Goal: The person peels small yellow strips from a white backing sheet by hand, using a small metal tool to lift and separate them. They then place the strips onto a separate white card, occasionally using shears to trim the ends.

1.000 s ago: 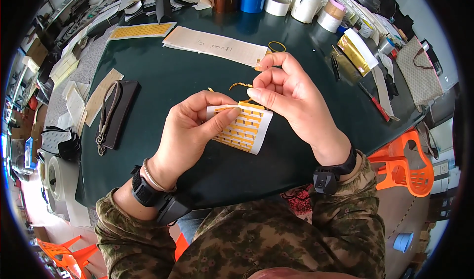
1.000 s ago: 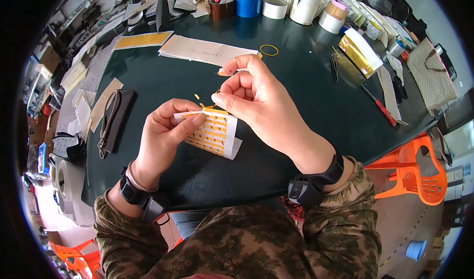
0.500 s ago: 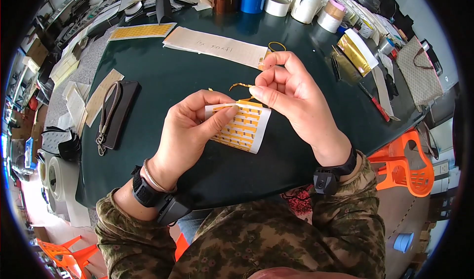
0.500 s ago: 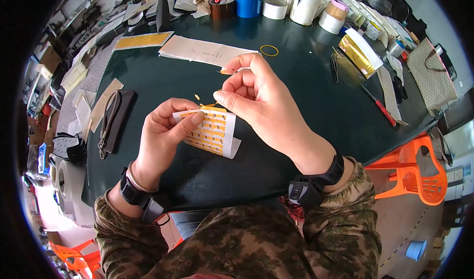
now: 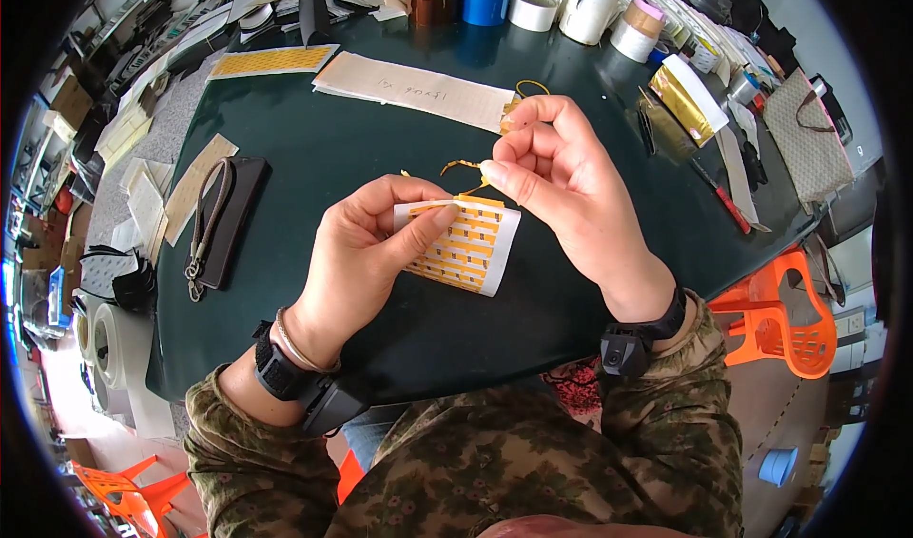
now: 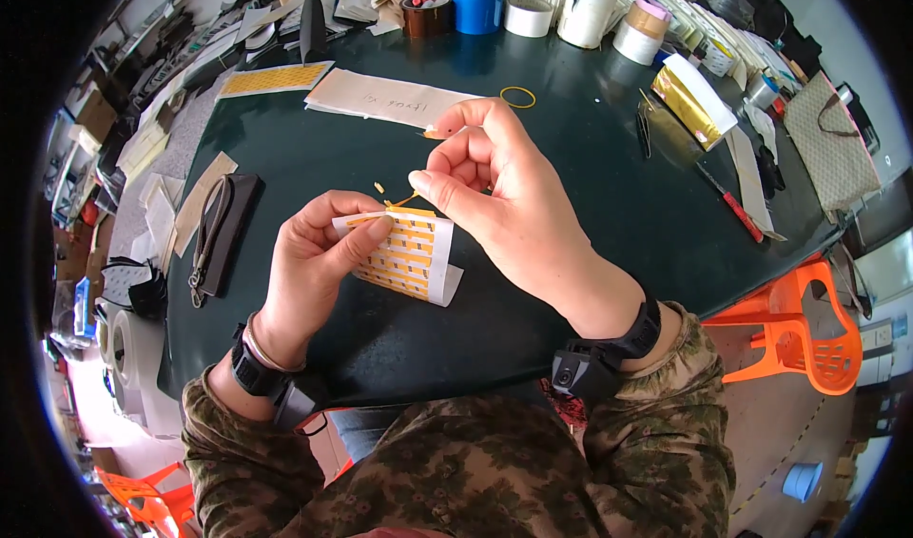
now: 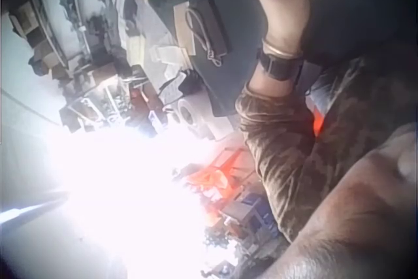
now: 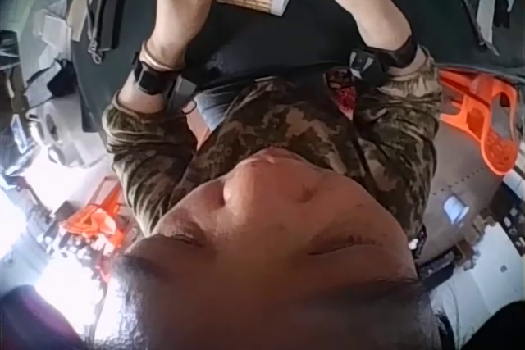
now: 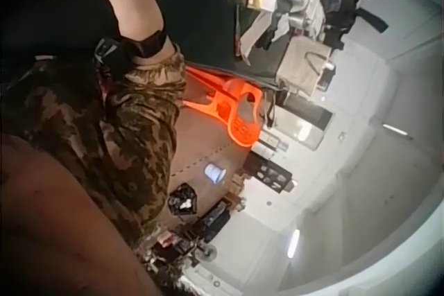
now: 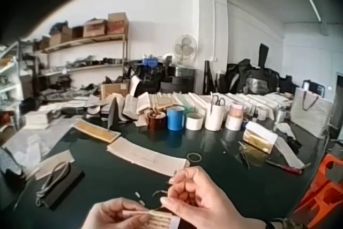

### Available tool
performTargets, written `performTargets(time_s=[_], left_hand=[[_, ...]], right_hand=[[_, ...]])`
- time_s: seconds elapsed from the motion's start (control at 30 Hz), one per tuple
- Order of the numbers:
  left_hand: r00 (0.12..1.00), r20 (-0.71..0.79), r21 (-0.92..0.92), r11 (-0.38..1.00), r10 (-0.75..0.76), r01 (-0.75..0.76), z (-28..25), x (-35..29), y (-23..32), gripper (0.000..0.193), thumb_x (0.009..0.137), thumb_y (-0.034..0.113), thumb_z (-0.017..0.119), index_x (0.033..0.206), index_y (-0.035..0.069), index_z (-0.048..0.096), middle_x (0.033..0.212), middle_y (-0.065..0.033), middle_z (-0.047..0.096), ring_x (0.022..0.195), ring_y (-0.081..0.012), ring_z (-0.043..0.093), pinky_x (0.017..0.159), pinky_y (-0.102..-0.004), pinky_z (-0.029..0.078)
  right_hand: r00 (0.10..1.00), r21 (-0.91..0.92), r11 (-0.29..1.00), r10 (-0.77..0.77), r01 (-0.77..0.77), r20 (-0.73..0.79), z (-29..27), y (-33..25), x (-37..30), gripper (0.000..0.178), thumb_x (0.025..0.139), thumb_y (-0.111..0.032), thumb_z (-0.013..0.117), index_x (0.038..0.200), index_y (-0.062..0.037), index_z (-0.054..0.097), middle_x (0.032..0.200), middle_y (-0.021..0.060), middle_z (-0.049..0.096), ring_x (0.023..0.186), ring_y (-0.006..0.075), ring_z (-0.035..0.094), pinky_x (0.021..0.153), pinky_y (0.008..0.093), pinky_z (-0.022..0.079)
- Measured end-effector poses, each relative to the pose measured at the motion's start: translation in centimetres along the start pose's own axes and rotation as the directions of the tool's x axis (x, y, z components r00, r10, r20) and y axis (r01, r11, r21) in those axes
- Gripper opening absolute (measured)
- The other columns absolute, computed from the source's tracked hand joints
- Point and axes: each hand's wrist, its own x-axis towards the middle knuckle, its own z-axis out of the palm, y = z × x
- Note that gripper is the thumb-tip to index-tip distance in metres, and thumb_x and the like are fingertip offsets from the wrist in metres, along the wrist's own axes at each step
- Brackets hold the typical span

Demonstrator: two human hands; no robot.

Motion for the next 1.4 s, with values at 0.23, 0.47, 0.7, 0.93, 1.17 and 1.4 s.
performTargets(time_s=[0.23, 0.47, 0.7, 0.93, 1.17, 1.4], left_hand=[[1.000, 0.008, -0.018, 1.000, -0.010, 0.010, 0.0, 0.0, -0.2, 0.015, 0.088, 0.010, 0.066, 0.100, 0.001, 0.062, 0.089, -0.0011, 0.066, 0.080, -0.0049, 0.060, 0.073, -0.0196, 0.048], [0.998, 0.015, 0.028, 0.998, -0.054, 0.054, 0.1, -0.1, 0.1, 0.015, 0.089, 0.009, 0.065, 0.099, -0.001, 0.062, 0.091, -0.0036, 0.067, 0.082, -0.0067, 0.061, 0.075, -0.0208, 0.050], [0.999, 0.020, 0.057, 0.998, -0.032, 0.031, 0.2, -0.2, -0.1, 0.015, 0.089, 0.010, 0.065, 0.100, -0.001, 0.062, 0.089, -0.0030, 0.067, 0.081, -0.0064, 0.061, 0.073, -0.0203, 0.050], [0.999, 0.000, -0.015, 0.998, -0.053, 0.053, -0.1, 0.2, -0.4, 0.014, 0.088, 0.010, 0.066, 0.098, 0.002, 0.059, 0.088, -0.0016, 0.065, 0.081, -0.0061, 0.061, 0.073, -0.0206, 0.049], [0.993, 0.047, -0.110, 0.987, -0.113, 0.117, 0.0, 0.4, -0.9, 0.016, 0.087, 0.010, 0.068, 0.096, 0.004, 0.056, 0.086, 0.0007, 0.063, 0.078, -0.0046, 0.059, 0.071, -0.0194, 0.048], [0.992, 0.052, -0.130, 0.984, -0.117, 0.123, -0.8, 0.7, -1.0, 0.018, 0.086, 0.012, 0.069, 0.096, 0.005, 0.055, 0.090, -0.0010, 0.063, 0.080, -0.0057, 0.060, 0.071, -0.0199, 0.048]], right_hand=[[0.979, -0.124, 0.972, -0.190, 0.198, 0.079, 0.6, 0.0, -0.3, 0.036, 0.085, -0.003, 0.063, 0.114, -0.0049, 0.043, 0.089, 0.0023, 0.058, 0.083, 0.0079, 0.055, 0.079, 0.0231, 0.044], [0.923, -0.404, 0.830, -0.348, 0.384, 0.162, 0.9, -0.4, -0.4, 0.043, 0.078, 0.005, 0.063, 0.115, -0.0017, 0.043, 0.089, 0.0064, 0.062, 0.084, 0.0124, 0.062, 0.086, 0.0278, 0.045], [0.922, -0.491, 0.785, -0.367, 0.378, 0.124, 1.3, 0.0, -0.9, 0.045, 0.077, 0.009, 0.062, 0.116, -0.0017, 0.043, 0.088, 0.0071, 0.062, 0.085, 0.0130, 0.062, 0.088, 0.0280, 0.044], [0.947, -0.242, 0.916, -0.316, 0.319, 0.054, 1.1, 0.0, -0.5, 0.046, 0.081, 0.006, 0.062, 0.120, -0.0023, 0.039, 0.090, 0.0074, 0.063, 0.090, 0.0122, 0.061, 0.088, 0.0275, 0.044], [0.984, -0.081, 0.982, -0.167, 0.172, 0.064, 1.1, -0.1, -0.5, 0.044, 0.086, 0.000, 0.062, 0.123, -0.0031, 0.038, 0.092, 0.0083, 0.062, 0.090, 0.0136, 0.060, 0.088, 0.0278, 0.044], [0.998, 0.315, 0.947, -0.056, 0.054, -0.004, 0.2, -0.8, 0.0, 0.049, 0.088, -0.003, 0.062, 0.129, -0.0061, 0.037, 0.096, 0.0092, 0.062, 0.094, 0.0152, 0.060, 0.089, 0.0281, 0.043]])
